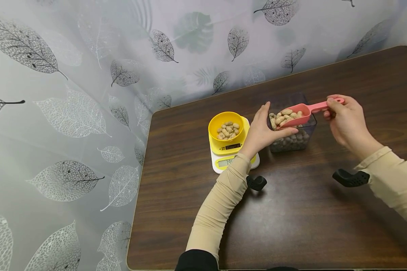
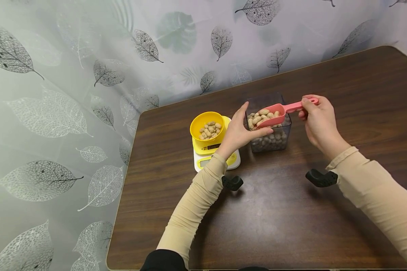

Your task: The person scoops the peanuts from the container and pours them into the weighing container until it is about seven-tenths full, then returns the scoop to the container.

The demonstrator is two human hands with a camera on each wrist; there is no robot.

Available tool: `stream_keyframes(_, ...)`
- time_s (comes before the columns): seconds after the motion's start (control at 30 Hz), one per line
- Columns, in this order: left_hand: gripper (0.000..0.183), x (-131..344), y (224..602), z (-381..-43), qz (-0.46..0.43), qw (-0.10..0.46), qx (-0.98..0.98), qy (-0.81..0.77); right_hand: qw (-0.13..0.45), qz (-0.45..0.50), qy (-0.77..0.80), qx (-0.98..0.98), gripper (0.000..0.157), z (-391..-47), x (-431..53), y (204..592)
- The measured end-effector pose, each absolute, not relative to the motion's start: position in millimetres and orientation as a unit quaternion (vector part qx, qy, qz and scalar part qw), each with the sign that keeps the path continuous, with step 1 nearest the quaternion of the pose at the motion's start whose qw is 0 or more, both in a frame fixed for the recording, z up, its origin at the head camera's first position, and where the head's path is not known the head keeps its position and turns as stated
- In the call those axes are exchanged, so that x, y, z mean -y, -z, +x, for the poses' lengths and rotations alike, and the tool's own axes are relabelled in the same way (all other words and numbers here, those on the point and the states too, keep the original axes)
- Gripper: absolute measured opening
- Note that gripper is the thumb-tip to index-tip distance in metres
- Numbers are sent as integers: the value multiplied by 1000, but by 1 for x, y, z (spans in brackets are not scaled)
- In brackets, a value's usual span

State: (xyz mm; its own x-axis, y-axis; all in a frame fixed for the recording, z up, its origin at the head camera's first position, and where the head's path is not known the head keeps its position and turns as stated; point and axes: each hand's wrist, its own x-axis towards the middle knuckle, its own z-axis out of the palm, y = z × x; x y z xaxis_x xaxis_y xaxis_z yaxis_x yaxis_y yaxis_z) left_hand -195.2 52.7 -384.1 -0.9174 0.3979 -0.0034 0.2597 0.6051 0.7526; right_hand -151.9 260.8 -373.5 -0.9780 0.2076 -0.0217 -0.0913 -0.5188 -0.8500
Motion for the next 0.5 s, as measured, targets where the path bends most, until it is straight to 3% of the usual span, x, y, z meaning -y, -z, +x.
stream_keyframes(0.5, 102, -53, 383, -195, 189, 88, -890, -406, 88, -76, -892, 436, 4, -153, -266, 376)
